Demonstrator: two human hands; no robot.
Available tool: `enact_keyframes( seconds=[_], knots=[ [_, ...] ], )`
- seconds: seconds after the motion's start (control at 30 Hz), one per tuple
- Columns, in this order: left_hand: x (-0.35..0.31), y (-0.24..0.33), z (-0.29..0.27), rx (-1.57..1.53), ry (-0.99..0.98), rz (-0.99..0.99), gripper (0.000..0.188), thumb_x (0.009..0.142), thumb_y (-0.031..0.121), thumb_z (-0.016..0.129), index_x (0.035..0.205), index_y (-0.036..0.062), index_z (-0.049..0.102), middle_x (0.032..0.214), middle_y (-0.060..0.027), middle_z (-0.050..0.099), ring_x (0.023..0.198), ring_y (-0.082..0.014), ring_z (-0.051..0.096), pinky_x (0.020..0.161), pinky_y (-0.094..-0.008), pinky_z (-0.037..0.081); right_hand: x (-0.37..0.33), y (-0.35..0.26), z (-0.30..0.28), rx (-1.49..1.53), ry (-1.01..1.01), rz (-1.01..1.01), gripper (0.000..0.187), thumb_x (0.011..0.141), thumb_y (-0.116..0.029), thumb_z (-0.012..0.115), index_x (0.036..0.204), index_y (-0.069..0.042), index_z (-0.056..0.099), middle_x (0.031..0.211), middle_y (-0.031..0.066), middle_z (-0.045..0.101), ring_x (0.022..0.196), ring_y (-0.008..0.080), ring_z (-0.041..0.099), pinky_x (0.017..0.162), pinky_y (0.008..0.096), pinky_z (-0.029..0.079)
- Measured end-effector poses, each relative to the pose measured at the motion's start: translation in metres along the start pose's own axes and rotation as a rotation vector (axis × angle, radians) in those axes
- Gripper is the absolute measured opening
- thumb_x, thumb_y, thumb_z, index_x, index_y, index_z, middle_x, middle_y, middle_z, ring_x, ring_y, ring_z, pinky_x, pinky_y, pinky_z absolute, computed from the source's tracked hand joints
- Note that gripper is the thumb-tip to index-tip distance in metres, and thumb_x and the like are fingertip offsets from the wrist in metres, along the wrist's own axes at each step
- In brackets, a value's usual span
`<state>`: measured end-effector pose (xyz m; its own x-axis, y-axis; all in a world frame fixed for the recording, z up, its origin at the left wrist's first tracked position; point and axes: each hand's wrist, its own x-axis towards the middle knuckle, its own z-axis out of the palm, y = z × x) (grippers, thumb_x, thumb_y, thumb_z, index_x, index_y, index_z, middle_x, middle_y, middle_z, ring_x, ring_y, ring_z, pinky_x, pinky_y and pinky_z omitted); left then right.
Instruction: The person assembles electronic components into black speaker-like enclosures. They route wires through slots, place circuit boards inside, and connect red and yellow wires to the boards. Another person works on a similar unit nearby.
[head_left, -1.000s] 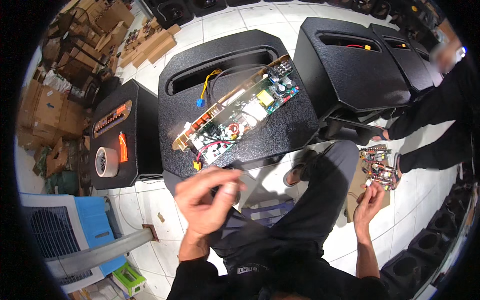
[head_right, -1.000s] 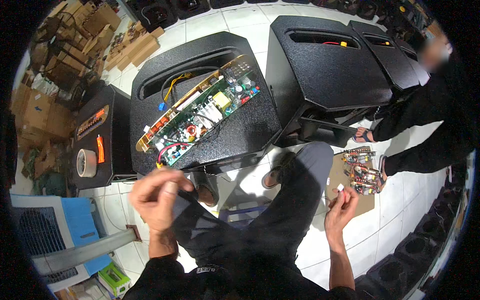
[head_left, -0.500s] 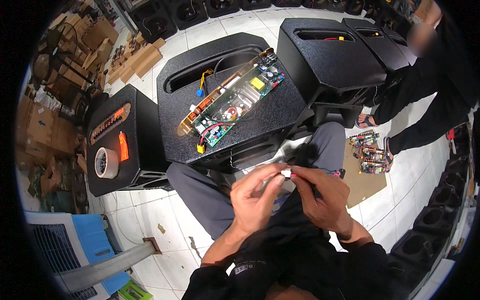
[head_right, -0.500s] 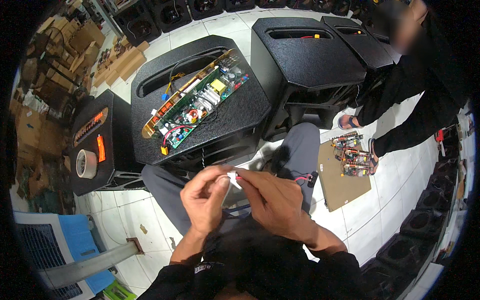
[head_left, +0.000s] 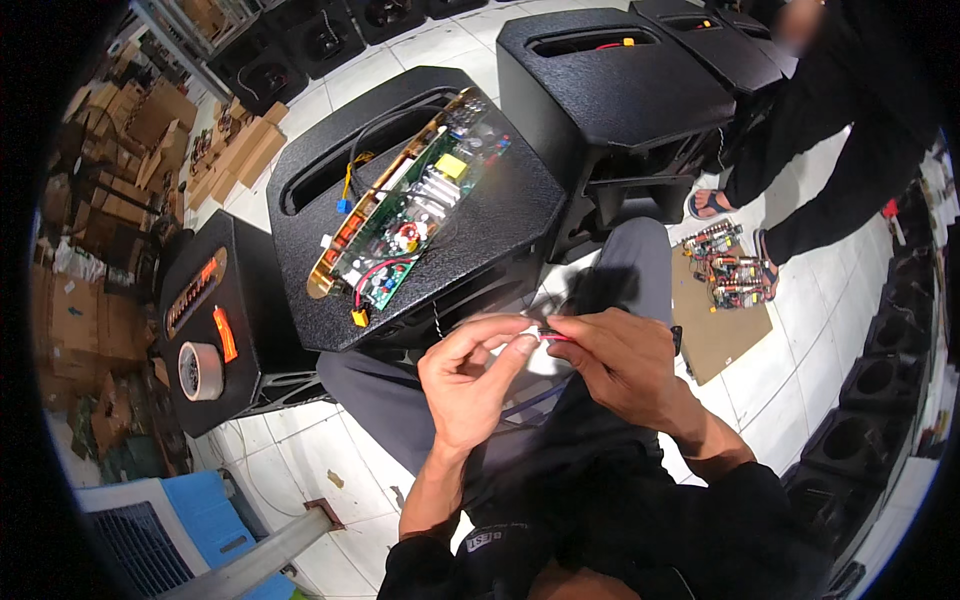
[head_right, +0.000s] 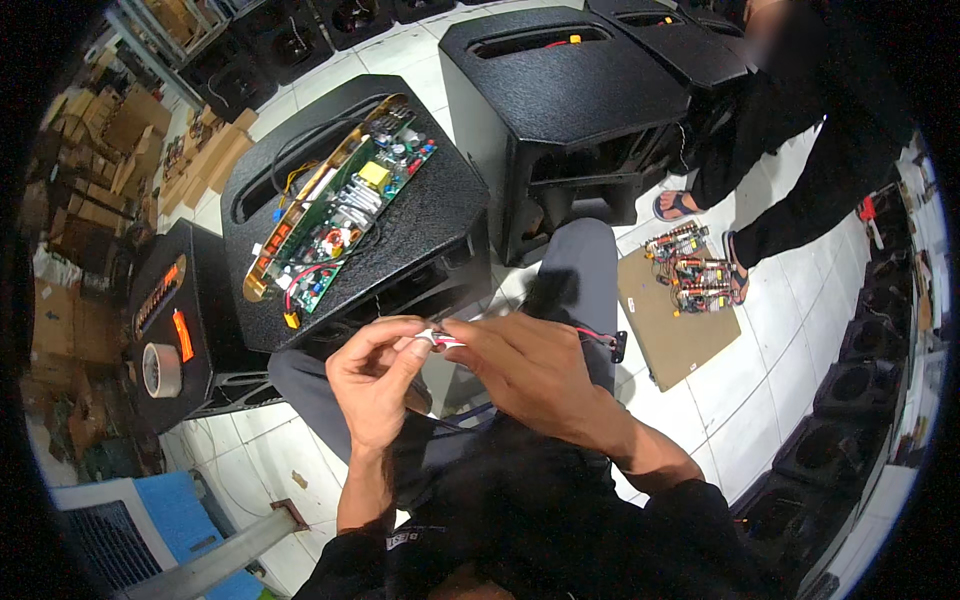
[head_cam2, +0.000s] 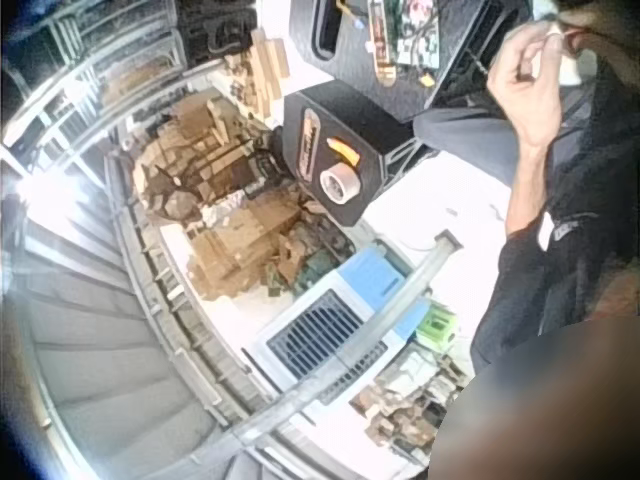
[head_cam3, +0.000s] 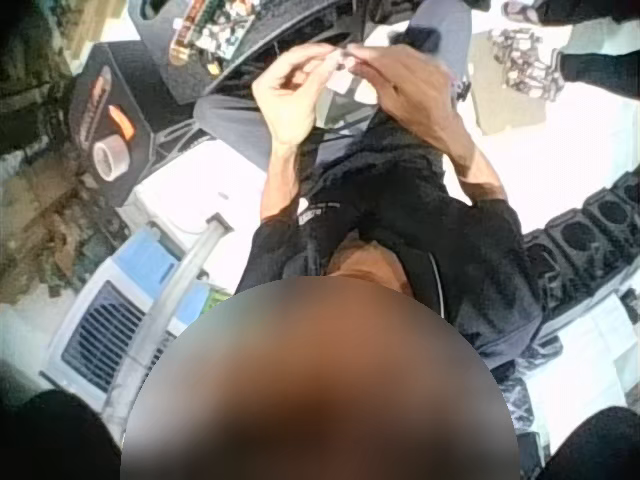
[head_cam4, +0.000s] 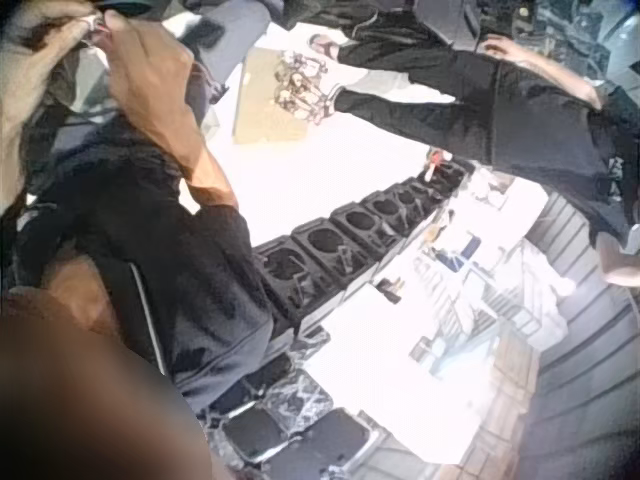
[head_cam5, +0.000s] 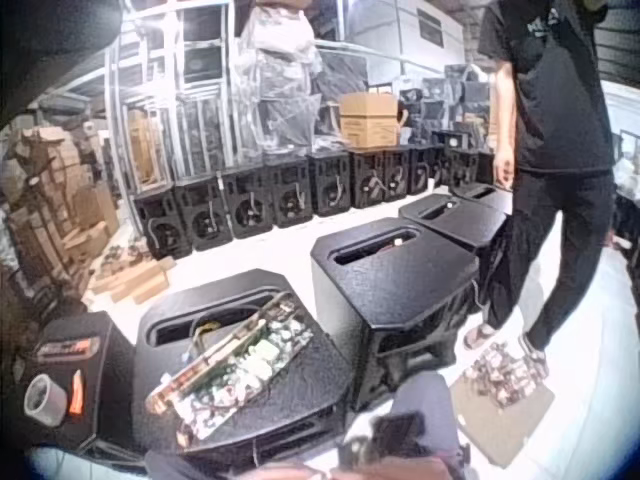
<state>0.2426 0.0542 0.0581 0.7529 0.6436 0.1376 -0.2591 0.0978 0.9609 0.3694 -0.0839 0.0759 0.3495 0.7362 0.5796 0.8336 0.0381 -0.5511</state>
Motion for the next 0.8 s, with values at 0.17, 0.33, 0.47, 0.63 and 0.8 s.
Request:
enact_keyframes(
  seconds=[0.17, 0.33, 0.47, 0.63, 0.8],
  knots=[
    [0.008, -0.007, 0.000, 0.108, 0.131, 0.107, 0.011, 0.090, -0.005, 0.065, 0.101, -0.0059, 0.066, 0.103, -0.0146, 0.069, 0.083, -0.0160, 0.068, 0.076, -0.0268, 0.055, -0.021, 0.018, -0.003, -0.104, 0.028, 0.017, 0.030, 0.082, -0.015, 0.077, 0.110, -0.006, 0.068, 0.081, 0.0045, 0.064, 0.069, 0.0219, 0.063, 0.058, 0.0333, 0.049],
    [0.020, -0.006, 0.003, -0.115, 0.331, 0.196, 0.016, 0.099, 0.004, 0.054, 0.112, -0.0038, 0.058, 0.098, -0.0133, 0.061, 0.080, -0.0162, 0.061, 0.073, -0.0321, 0.056, -0.048, 0.042, -0.004, -0.136, 0.013, 0.083, 0.027, 0.083, -0.015, 0.075, 0.108, -0.007, 0.067, 0.081, 0.0045, 0.062, 0.073, 0.0218, 0.062, 0.058, 0.0330, 0.049],
    [0.023, -0.005, 0.019, -0.133, 0.270, 0.191, 0.022, 0.101, 0.007, 0.051, 0.121, -0.0022, 0.053, 0.097, -0.0117, 0.057, 0.079, -0.0203, 0.060, 0.072, -0.0357, 0.056, -0.070, 0.055, -0.010, -0.121, -0.043, 0.178, 0.025, 0.085, -0.015, 0.072, 0.109, -0.008, 0.068, 0.081, 0.0059, 0.062, 0.075, 0.0238, 0.062, 0.061, 0.0355, 0.050],
    [0.020, -0.012, 0.043, -0.298, 0.203, 0.033, 0.025, 0.103, 0.012, 0.050, 0.123, -0.0020, 0.051, 0.098, -0.0116, 0.054, 0.072, -0.0222, 0.061, 0.065, -0.0370, 0.056, -0.092, 0.062, 0.011, 0.035, -0.063, 0.249, 0.025, 0.086, -0.014, 0.070, 0.111, -0.007, 0.069, 0.089, 0.0086, 0.066, 0.082, 0.0272, 0.064, 0.067, 0.0385, 0.053],
    [0.017, -0.013, 0.042, -0.442, 0.183, -0.127, 0.022, 0.103, 0.013, 0.051, 0.118, -0.0024, 0.053, 0.097, -0.0118, 0.053, 0.064, -0.0166, 0.058, 0.055, -0.0329, 0.053, -0.085, 0.069, 0.007, 0.038, -0.252, 0.261, 0.033, 0.089, -0.018, 0.069, 0.119, -0.004, 0.064, 0.110, 0.0112, 0.067, 0.102, 0.0269, 0.064, 0.081, 0.0390, 0.056]
  ],
)
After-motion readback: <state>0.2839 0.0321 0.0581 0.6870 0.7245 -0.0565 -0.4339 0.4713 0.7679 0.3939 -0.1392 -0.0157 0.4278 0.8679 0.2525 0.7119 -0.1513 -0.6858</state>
